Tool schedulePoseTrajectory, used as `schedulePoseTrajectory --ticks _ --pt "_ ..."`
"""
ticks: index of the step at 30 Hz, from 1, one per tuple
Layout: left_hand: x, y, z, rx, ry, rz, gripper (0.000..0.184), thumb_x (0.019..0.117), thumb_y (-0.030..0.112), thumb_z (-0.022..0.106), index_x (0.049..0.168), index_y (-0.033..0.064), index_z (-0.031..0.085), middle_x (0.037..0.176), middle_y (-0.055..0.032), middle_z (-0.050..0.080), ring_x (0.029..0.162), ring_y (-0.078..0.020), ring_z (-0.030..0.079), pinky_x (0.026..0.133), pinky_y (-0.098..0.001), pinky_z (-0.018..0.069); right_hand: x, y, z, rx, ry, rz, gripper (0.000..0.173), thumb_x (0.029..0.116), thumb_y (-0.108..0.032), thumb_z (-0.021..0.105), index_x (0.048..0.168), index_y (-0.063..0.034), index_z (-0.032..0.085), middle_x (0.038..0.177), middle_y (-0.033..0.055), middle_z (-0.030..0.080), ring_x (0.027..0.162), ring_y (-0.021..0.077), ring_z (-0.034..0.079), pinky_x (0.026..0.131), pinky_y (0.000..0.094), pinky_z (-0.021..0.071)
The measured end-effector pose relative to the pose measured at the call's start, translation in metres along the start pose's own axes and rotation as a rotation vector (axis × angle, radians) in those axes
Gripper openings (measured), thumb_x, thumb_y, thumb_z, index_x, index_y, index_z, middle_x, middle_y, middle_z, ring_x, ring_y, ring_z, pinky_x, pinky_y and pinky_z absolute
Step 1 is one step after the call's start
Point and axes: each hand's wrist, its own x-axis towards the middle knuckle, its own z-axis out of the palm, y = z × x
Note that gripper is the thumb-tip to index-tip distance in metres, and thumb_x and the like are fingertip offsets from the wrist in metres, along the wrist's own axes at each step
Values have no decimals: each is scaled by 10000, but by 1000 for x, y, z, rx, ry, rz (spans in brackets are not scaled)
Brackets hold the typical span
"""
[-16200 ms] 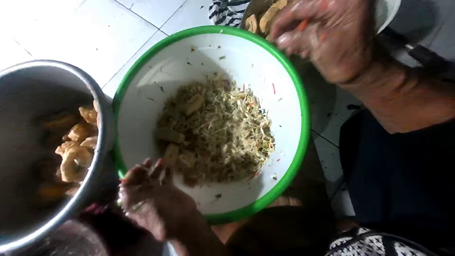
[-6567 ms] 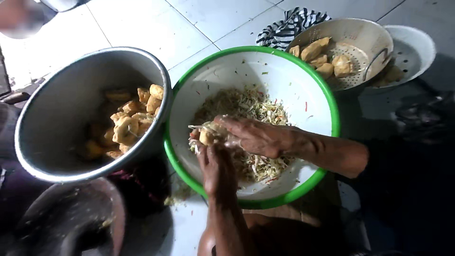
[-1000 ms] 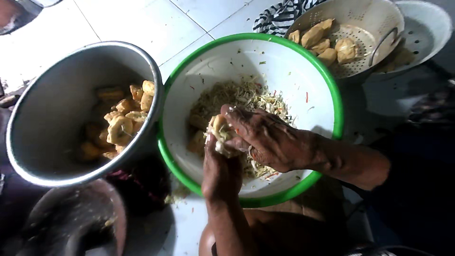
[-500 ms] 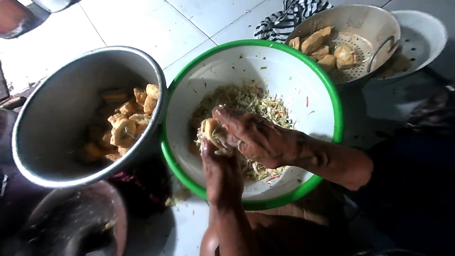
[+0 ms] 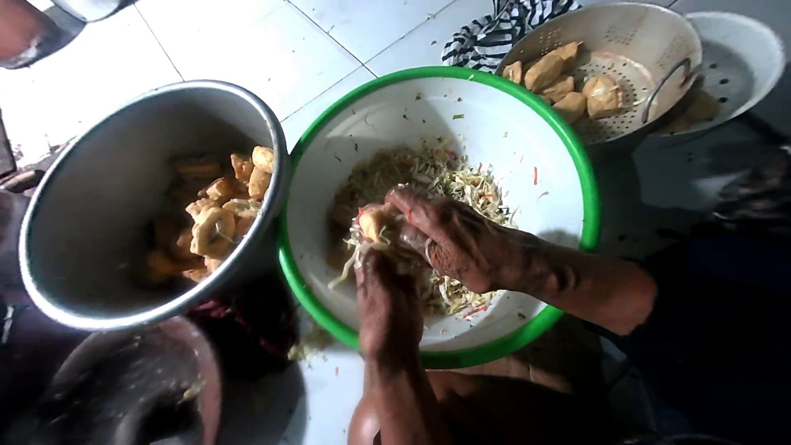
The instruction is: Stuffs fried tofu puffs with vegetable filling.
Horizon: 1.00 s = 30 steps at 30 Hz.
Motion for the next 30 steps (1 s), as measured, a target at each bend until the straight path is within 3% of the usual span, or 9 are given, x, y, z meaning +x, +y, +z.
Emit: schedulePoseTrajectory --ticks 7,9,12,17,19,21,23,26,30 --pt "-1 -6 -7 87 6 51 180 1075 217 427 1050 190 603 856 105 683 808 12 671 758 -189 582 16 -5 -1 -140 -127 64 271 1006 -147 540 1217 22 564 781 106 627 691 256 667 601 418 540" --pt "0 -5 -7 26 -1 29 176 1065 208 450 1015 186 618 819 91 680 769 -2 673 716 -197 584 21 -5 -6 -37 -214 98 229 1023 -131 529 1195 14 573 842 137 645 764 274 673 673 435 543" --pt "2 1 3 -5 88 -35 361 1078 131 259 950 179 593 783 73 659 751 -26 667 708 -228 588 23 3 -16 198 -297 166 212 1051 -119 507 1207 -1 588 976 145 655 894 222 653 806 401 539" --pt "2 -2 3 49 81 8 311 1077 130 327 1014 186 626 843 90 690 804 -7 679 749 -209 586 9 5 -19 273 -94 84 367 1058 -245 501 1331 -19 599 1108 111 687 955 112 655 847 290 535" --pt "-1 -3 5 233 112 37 232 1075 82 345 1179 128 548 922 116 652 859 57 641 783 -153 550 7 -4 -15 127 -68 58 524 1050 -321 527 1462 3 521 1284 171 678 1134 205 678 986 374 535" --pt "-1 -4 6 345 137 54 287 1060 21 360 1333 27 447 1026 69 595 928 57 597 826 -157 519 9 -9 -9 29 -90 68 495 1044 -297 548 1436 7 534 1203 178 694 1067 263 691 925 434 554" --pt "2 -4 3 306 135 70 257 1070 69 339 1298 73 458 994 88 616 900 48 617 800 -168 538 11 -5 -6 77 -110 56 379 1029 -178 567 1350 22 583 1070 177 702 956 268 695 847 430 562" --pt "6 -2 -1 184 49 58 283 1097 203 260 1204 160 519 900 108 645 817 28 651 738 -170 568 9 8 -11 218 -136 15 403 956 9 539 1354 64 573 1161 215 684 1025 244 687 902 367 556" --pt "6 -1 -1 76 -41 -1 325 1097 255 267 1112 172 581 838 78 661 755 -11 660 700 -194 578 4 13 -10 116 -104 -10 370 977 -28 540 1332 65 586 1070 188 697 947 224 687 860 342 552"
